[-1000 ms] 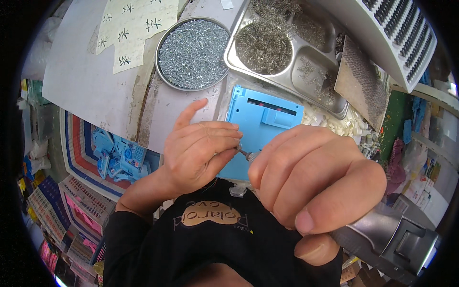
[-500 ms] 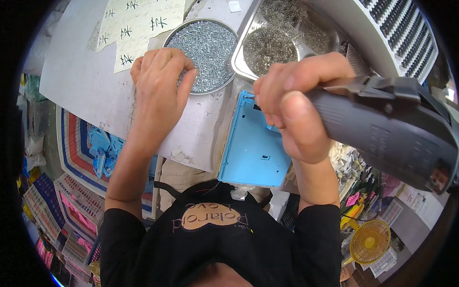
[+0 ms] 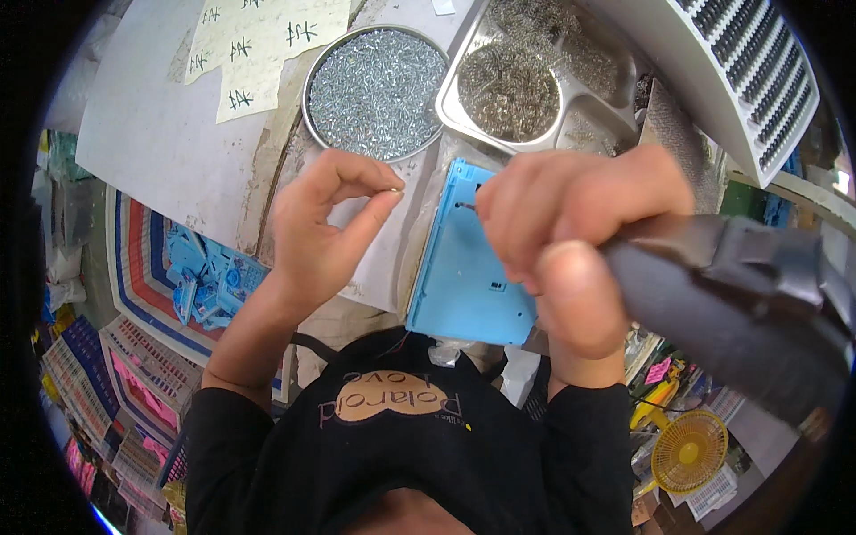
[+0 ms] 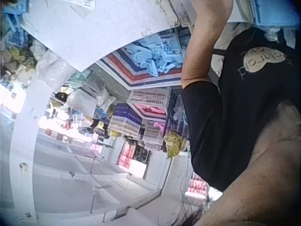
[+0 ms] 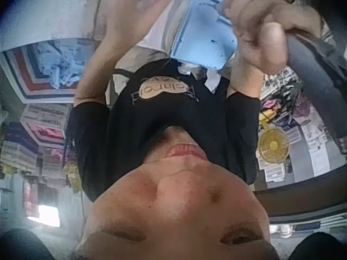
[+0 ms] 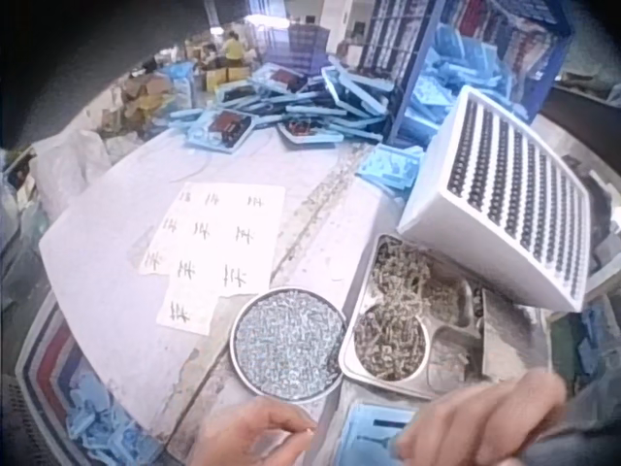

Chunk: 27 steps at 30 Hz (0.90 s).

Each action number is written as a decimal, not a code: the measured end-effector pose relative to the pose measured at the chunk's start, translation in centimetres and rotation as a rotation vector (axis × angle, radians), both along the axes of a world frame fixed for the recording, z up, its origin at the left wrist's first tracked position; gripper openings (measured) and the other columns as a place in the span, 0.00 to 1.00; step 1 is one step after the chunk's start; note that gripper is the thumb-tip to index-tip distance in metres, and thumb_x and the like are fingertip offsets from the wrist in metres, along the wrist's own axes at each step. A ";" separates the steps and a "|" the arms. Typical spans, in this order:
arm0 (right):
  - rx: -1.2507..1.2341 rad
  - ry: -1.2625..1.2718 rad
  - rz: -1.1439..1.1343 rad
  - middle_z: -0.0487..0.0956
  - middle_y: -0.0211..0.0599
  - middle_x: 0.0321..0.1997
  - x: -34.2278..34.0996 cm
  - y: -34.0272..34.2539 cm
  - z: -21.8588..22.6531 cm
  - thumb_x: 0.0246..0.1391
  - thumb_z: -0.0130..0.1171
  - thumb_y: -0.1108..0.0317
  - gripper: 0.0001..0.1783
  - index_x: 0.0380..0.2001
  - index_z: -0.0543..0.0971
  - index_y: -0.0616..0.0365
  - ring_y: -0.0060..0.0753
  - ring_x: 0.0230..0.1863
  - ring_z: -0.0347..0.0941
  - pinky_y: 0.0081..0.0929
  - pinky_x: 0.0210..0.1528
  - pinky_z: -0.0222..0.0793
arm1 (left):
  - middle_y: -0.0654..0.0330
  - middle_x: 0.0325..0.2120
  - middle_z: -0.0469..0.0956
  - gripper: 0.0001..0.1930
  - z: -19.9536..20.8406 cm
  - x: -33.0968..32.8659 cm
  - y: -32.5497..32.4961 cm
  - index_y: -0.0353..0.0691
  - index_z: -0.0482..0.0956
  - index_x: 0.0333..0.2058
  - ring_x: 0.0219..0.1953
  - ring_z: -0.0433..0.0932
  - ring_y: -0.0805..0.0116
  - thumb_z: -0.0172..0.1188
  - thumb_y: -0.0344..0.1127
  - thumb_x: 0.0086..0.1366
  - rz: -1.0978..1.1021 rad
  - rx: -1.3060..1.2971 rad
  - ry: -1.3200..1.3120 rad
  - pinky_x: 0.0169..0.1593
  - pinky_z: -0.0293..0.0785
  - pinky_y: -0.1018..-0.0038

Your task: Assembling components into a blue plastic electronic housing using a soldering iron and an electric screwdriver.

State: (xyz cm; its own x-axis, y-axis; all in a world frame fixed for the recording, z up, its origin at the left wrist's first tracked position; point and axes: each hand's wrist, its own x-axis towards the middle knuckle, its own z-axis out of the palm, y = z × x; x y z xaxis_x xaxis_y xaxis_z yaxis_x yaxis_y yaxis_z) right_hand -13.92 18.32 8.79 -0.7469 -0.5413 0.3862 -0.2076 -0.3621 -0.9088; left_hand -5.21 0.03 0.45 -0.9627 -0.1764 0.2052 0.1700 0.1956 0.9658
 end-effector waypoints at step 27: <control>-0.015 0.106 0.093 0.70 0.21 0.18 4.4 0.0 2.7 0.69 0.53 0.57 0.12 0.46 0.68 0.52 0.21 0.17 0.64 0.27 0.28 0.62 | 0.53 0.31 0.83 0.16 1.3 3.2 2.1 0.37 0.73 0.34 0.29 0.83 0.59 0.70 0.15 0.51 -0.033 -0.284 0.418 0.32 0.77 0.70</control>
